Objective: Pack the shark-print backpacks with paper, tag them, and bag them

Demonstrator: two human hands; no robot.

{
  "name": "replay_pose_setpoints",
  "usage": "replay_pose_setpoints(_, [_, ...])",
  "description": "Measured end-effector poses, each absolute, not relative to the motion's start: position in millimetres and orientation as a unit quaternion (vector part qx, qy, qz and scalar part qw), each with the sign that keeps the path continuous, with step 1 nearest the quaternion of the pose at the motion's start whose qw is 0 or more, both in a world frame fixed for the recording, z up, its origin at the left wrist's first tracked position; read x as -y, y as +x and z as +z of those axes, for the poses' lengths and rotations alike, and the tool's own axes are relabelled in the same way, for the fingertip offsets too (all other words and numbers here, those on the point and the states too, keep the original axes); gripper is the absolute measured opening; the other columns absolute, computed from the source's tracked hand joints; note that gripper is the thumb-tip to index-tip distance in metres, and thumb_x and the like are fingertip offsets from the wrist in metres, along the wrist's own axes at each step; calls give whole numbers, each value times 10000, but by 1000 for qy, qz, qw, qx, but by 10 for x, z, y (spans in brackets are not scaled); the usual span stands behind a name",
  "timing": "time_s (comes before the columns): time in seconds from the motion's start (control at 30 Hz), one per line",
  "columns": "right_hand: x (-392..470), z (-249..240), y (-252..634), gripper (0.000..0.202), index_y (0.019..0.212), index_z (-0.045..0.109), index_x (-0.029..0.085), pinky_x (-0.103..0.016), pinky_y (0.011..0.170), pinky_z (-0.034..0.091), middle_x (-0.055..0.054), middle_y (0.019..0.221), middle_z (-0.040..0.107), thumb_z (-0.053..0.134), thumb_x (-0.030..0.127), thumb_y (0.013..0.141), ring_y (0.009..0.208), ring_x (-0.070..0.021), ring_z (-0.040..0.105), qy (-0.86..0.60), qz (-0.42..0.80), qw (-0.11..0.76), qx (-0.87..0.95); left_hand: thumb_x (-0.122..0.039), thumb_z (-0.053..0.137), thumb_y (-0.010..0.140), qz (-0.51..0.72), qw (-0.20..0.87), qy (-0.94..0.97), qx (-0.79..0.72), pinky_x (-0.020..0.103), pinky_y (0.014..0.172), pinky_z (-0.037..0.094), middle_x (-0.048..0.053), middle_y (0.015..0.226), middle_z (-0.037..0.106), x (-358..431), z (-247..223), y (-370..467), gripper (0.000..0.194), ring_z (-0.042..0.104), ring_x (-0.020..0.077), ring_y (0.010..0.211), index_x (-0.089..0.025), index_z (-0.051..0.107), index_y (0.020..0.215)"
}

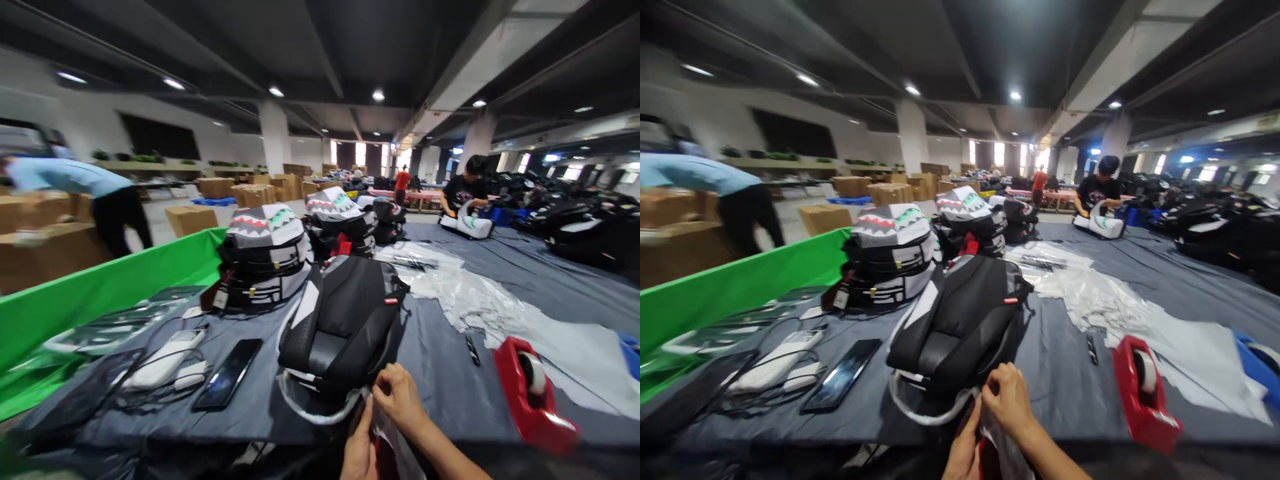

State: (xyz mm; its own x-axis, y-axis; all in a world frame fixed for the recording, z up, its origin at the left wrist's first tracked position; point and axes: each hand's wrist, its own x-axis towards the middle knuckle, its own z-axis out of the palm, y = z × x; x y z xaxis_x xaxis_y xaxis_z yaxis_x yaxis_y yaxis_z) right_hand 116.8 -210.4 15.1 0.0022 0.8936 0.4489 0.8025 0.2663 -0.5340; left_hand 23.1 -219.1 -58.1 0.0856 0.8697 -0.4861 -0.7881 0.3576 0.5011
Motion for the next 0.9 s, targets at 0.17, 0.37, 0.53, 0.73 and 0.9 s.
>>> replay_pose_setpoints(0.17, [2599,357,1661,148,973,681,207,-260,731,462,-13,852,671,640,219,832,783,-158,616,-614,96,387,681,-175,754,813,519,750,23,-409,331,777,639,58,816,752,2302,-328,148,116,751,205,735,-142,700,909])
replay_pose_setpoints(0.37, [3365,640,3060,331,762,645,211,-309,684,450,-60,781,661,504,494,859,686,-192,587,-810,-46,413,415,-233,696,887,476,754,60,-449,287,791,638,50,850,747,2285,-268,88,84,749,179,737,-151,688,900])
replay_pose_setpoints(0.53, [3587,558,3673,489,636,656,189,-311,604,400,-72,657,645,533,661,680,626,-205,559,-867,2,406,290,-218,615,940,472,757,63,-448,273,798,631,63,878,750,2314,-220,96,128,746,172,766,-147,698,875])
replay_pose_setpoints(0.73, [3527,506,3574,546,612,627,190,-298,582,387,-74,640,644,506,719,669,630,-207,553,-859,2,437,268,-191,601,941,484,749,46,-451,211,637,622,64,821,745,2330,-105,118,149,737,163,703,-134,689,835])
replay_pose_setpoints(0.9, [3783,518,3325,393,661,602,203,-253,563,373,-25,656,600,664,589,707,628,-158,496,-800,15,555,226,-163,582,944,490,740,40,-458,200,632,622,47,792,739,2342,-68,135,172,736,157,701,-137,685,809])
